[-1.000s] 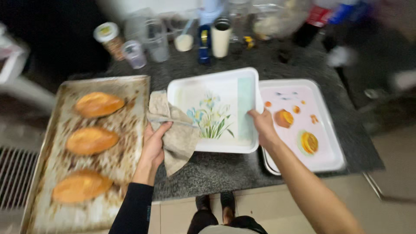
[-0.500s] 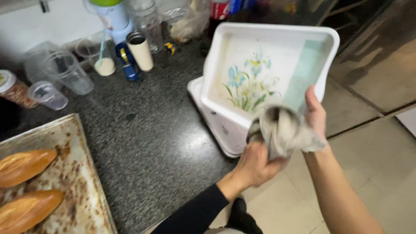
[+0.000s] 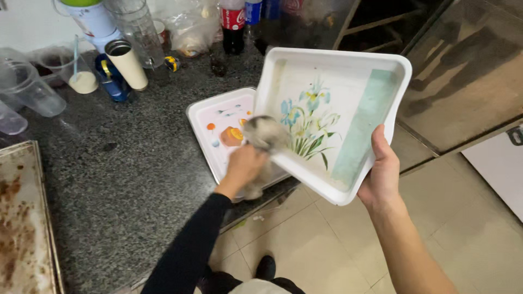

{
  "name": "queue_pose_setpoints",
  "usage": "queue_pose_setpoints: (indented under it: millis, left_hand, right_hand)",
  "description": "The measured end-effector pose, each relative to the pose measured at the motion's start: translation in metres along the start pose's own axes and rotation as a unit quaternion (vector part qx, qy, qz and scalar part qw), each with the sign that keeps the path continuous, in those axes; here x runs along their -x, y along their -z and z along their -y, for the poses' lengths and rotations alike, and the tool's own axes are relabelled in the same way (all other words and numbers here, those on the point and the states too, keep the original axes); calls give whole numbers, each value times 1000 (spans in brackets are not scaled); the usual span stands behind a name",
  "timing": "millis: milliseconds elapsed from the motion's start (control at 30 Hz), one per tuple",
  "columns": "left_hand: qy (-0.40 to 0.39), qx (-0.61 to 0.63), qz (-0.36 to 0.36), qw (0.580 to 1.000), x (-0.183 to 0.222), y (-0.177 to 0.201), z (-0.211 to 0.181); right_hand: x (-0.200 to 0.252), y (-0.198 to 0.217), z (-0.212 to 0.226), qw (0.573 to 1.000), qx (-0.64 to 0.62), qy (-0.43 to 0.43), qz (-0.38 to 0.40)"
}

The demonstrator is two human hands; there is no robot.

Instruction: The person wipes down a tray with a cloth, places several loaves of bread onto it, and puts the tray into a display case; they then retrieve a plastic container of food from a refrigerator, place the contents onto a plate at a counter, and return the container to the refrigerator.

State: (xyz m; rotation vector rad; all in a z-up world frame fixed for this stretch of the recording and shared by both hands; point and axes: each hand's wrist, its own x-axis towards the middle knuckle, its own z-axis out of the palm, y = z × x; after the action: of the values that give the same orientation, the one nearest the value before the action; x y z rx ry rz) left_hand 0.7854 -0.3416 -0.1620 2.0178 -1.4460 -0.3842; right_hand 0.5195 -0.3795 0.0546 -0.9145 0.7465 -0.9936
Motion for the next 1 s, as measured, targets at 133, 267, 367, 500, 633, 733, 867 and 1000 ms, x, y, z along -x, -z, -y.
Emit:
queue_pose_setpoints:
  millis: [133, 267, 367, 500, 633, 733, 867, 1000]
  left_hand:
    - [-90, -143, -131, 977, -26, 43, -1]
    - [17, 29, -163, 986, -19, 101, -57]
    - [-38, 273, -120, 954, 13, 86, -129]
    - [-280, 354, -145, 880, 52, 45, -214]
    - [-218, 334, -72, 914, 23, 32, -199]
    - [-161, 226, -82, 957, -13, 7, -159]
    - [-121, 351, -146, 917, -54, -17, -80]
    - [-99, 157, -116, 976, -58, 1, -15]
  right_hand:
    - [-14, 10, -6, 999, 27, 22, 17]
    - [-31, 23, -12, 999, -24, 25, 10]
    - [-49, 34, -46, 997, -73, 18, 16]
    - [-50, 45, -82, 995, -82, 48, -13]
    - [-37, 24, -65, 994, -96, 58, -8]
    - [-15, -5, -40, 996, -85, -2, -12]
    - [12, -27, -21, 998, -43, -6, -42]
    - [25, -25, -16, 997, -45, -3, -67]
